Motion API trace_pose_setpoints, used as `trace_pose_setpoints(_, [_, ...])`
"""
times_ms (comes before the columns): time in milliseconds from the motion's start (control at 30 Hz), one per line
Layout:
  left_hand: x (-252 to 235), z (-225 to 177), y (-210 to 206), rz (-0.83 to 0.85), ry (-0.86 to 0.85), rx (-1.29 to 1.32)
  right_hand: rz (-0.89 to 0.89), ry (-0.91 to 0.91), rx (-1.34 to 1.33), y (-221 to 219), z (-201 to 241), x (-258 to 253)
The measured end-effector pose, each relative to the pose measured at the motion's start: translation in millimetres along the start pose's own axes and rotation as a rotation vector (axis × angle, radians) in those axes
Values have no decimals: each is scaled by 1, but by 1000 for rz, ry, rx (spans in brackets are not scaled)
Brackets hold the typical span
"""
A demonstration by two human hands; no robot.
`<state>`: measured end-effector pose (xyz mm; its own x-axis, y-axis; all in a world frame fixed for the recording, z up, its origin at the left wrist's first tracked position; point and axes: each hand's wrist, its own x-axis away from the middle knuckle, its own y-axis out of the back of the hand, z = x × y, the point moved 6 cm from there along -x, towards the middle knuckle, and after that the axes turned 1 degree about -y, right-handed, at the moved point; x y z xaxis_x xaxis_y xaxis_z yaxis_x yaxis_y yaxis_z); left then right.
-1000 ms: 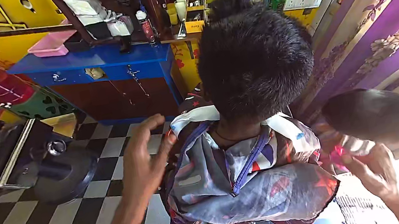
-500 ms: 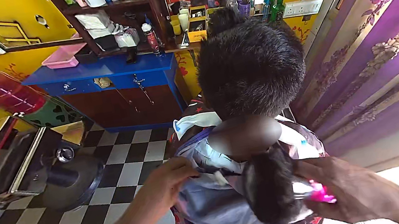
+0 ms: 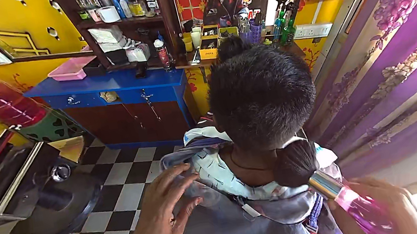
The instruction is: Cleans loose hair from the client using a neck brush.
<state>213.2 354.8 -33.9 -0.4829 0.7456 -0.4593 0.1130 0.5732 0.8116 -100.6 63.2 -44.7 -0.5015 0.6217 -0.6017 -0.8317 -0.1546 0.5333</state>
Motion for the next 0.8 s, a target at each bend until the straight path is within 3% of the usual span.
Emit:
trace_pose_setpoints(100, [14, -4, -3, -14, -92, 158, -137, 20, 50, -38, 40, 31])
trace_pose_setpoints(233, [35, -15, -47, 127, -462, 31, -110, 44, -10, -158, 158, 34])
trace_pose_setpoints(300, [41, -4, -62, 90, -553, 124, -118, 31, -16, -181, 178, 31])
trace_pose_setpoints(400, [39, 4, -53, 124, -554, 432, -225, -37, 132, -140, 150, 42])
trace_pose_setpoints(500, [32, 20, -37, 206, -568, 517, -400, -137, 400, -59, 114, 69])
trace_pose_setpoints(567, [25, 35, -18, 276, -649, 539, -494, -163, 483, -41, 113, 78])
trace_pose_setpoints(667, [14, 79, 3, 370, -764, 508, -378, -143, 410, -108, 155, 47])
trace_pose_setpoints(800, [-6, 141, 20, 317, -648, 469, -115, -62, 227, -230, 208, -14])
